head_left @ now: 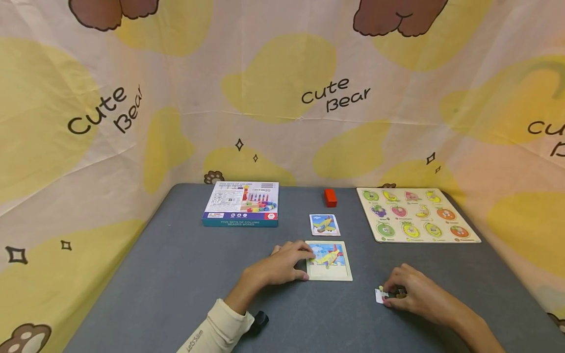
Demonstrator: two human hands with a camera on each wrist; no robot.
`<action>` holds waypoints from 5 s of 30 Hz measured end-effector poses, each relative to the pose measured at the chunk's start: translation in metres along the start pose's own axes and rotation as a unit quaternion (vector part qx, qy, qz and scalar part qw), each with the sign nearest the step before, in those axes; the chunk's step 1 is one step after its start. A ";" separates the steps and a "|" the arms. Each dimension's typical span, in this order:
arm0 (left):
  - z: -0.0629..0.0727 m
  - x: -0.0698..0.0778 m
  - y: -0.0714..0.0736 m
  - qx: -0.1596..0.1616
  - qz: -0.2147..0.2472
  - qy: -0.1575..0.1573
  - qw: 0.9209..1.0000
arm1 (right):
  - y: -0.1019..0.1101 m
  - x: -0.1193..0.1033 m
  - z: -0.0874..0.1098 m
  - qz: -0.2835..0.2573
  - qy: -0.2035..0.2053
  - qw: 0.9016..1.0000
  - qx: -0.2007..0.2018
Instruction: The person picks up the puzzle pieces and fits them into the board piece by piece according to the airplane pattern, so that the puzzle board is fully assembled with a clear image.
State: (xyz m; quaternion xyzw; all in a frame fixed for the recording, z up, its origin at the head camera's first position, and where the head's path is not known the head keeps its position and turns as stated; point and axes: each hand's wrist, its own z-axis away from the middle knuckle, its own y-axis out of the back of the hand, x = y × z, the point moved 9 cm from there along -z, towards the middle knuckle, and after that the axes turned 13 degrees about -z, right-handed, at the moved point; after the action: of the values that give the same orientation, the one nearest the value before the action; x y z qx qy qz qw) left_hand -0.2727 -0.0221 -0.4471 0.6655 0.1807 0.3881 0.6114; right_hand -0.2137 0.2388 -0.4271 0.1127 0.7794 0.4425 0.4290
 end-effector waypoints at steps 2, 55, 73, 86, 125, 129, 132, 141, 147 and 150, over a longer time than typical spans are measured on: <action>0.000 0.001 0.000 -0.001 0.001 0.001 1.000 | 0.000 0.000 0.000 0.003 -0.004 1.000 0.002; 0.001 0.001 0.000 -0.002 -0.007 0.014 1.000 | -0.063 -0.034 -0.118 -0.015 -0.015 0.998 -0.051; 0.001 0.001 0.000 -0.001 -0.003 0.015 1.000 | -0.071 -0.030 -0.127 -0.048 -0.036 0.995 -0.078; 0.000 0.000 -0.002 0.000 -0.007 0.015 1.000 | -0.073 -0.034 -0.126 -0.036 -0.013 0.997 -0.069; 0.001 0.014 0.003 0.011 -0.012 -0.003 1.000 | -0.065 -0.027 -0.123 -0.006 -0.065 0.997 -0.037; 0.002 0.014 0.003 0.007 -0.017 0.000 1.000 | -0.064 -0.026 -0.122 -0.017 -0.062 0.997 -0.044; 0.002 0.015 0.003 0.009 -0.022 0.000 1.000 | -0.062 -0.024 -0.119 -0.029 -0.064 0.996 -0.045; 0.002 0.013 0.003 0.015 -0.030 0.007 0.999 | -0.039 -0.012 -0.093 -0.045 -0.084 0.995 -0.040; 0.002 0.013 0.003 0.013 -0.027 0.009 1.000 | -0.018 -0.002 -0.065 -0.038 -0.110 0.993 -0.023; 0.002 0.014 0.002 0.013 -0.027 0.006 1.000 | -0.009 0.002 -0.049 -0.032 -0.104 0.994 -0.012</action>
State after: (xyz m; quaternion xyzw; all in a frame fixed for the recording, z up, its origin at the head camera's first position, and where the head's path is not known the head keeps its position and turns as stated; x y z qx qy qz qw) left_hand -0.2629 -0.0143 -0.4411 0.6657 0.2072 0.3734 0.6120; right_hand -0.2503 0.2057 -0.4234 0.1277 0.7287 0.4234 0.5229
